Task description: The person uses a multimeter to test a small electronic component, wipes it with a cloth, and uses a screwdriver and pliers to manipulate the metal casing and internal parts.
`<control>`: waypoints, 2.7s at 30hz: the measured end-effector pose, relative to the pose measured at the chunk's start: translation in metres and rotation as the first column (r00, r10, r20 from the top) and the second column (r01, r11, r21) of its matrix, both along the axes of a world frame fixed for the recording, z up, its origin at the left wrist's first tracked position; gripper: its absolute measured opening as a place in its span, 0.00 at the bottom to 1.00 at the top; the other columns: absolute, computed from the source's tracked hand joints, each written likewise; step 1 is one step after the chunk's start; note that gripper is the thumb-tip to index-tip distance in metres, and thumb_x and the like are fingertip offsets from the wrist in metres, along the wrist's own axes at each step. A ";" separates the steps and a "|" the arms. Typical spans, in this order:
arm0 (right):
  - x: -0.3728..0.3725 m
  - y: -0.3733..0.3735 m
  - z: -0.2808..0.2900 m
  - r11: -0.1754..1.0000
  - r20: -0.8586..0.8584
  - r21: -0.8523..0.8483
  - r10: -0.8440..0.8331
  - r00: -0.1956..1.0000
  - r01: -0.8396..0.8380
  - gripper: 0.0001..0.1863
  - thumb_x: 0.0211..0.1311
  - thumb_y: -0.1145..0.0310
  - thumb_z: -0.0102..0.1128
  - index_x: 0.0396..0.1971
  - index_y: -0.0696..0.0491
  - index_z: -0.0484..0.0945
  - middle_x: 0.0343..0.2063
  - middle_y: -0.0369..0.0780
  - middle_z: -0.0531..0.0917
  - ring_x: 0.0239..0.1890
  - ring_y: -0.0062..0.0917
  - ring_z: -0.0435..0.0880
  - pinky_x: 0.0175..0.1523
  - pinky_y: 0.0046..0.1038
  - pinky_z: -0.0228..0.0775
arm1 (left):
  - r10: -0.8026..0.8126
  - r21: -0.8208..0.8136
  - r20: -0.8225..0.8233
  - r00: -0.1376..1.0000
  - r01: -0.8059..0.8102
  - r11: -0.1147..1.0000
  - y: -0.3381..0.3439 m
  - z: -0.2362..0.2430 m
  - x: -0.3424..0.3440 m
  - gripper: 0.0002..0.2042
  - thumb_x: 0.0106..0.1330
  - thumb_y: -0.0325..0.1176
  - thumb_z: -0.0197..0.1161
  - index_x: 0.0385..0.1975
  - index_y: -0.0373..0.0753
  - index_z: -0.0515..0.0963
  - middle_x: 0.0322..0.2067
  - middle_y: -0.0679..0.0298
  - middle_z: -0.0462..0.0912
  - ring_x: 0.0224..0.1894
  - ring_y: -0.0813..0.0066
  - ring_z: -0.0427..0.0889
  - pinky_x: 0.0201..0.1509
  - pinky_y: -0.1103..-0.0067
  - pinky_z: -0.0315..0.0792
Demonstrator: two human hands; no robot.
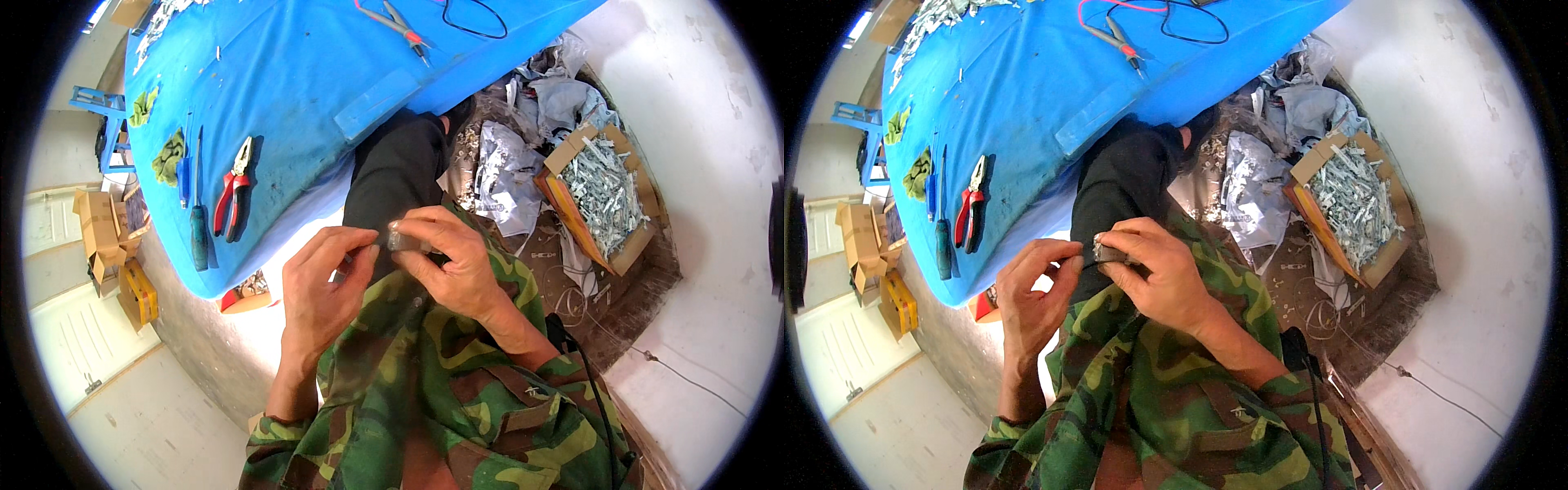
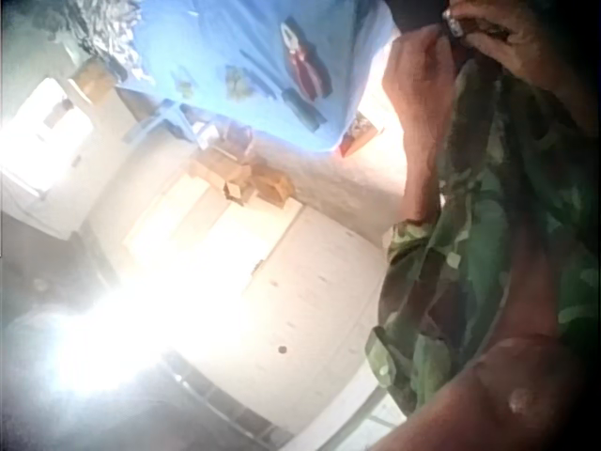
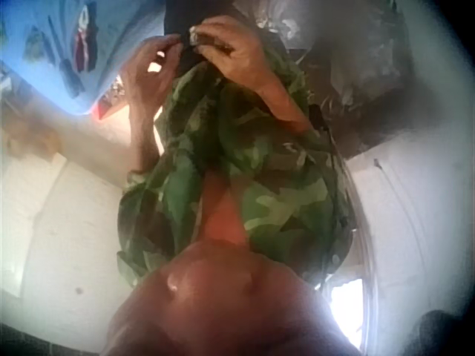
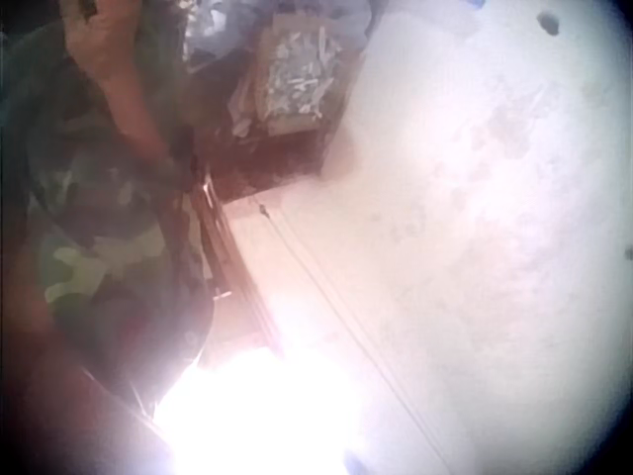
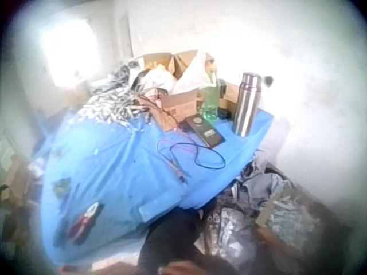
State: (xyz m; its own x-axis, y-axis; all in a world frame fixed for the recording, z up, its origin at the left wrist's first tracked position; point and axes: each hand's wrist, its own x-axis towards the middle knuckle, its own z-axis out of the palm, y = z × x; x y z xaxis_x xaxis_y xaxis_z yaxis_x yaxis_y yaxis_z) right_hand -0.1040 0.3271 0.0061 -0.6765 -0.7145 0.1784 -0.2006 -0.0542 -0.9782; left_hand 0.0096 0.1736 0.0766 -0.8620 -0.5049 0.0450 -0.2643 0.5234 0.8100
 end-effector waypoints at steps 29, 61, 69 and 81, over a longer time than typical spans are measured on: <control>0.008 -0.007 -0.005 0.997 -0.171 0.041 -0.062 0.983 0.070 0.20 0.47 0.82 0.75 0.43 0.55 0.84 0.40 0.42 0.83 0.42 0.40 0.86 0.44 0.35 0.79 | 0.127 0.090 -0.065 0.990 -0.121 0.989 0.019 -0.034 -0.009 0.03 0.60 0.19 0.64 0.31 0.33 0.78 0.29 0.61 0.83 0.28 0.77 0.82 0.31 0.81 0.76; 0.011 -0.004 -0.018 0.989 -0.172 0.051 -0.131 0.976 0.142 0.18 0.47 0.80 0.76 0.41 0.54 0.84 0.39 0.42 0.83 0.41 0.42 0.86 0.43 0.36 0.79 | 0.125 0.126 -0.066 0.990 -0.116 0.985 0.020 -0.044 -0.007 0.02 0.65 0.19 0.63 0.34 0.32 0.78 0.35 0.63 0.85 0.32 0.81 0.82 0.37 0.83 0.77; 0.000 0.002 -0.013 0.988 0.092 0.017 -0.153 0.984 0.152 0.15 0.59 0.76 0.75 0.46 0.58 0.84 0.41 0.40 0.86 0.42 0.26 0.87 0.45 0.27 0.79 | 0.324 0.293 0.074 0.943 -0.331 0.897 -0.011 -0.037 0.015 0.03 0.68 0.26 0.62 0.34 0.33 0.79 0.32 0.63 0.84 0.31 0.81 0.79 0.36 0.83 0.75; -0.016 0.011 -0.026 0.955 0.875 -0.185 0.053 0.482 0.231 0.14 0.74 0.70 0.64 0.54 0.58 0.80 0.48 0.44 0.88 0.50 0.30 0.88 0.55 0.32 0.81 | 0.304 -0.553 0.311 0.900 -0.089 0.829 -0.045 -0.095 0.104 0.04 0.65 0.24 0.68 0.36 0.33 0.81 0.35 0.57 0.87 0.28 0.63 0.85 0.38 0.68 0.78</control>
State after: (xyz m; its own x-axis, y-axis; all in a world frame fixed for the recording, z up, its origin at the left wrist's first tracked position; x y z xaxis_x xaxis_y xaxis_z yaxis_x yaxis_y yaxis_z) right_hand -0.1197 0.3384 -0.0203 -0.6416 -0.6665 -0.3796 0.7178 -0.3473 -0.6034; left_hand 0.1140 0.1288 -0.0180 -0.7505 -0.6593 0.0457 -0.6294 0.7341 0.2547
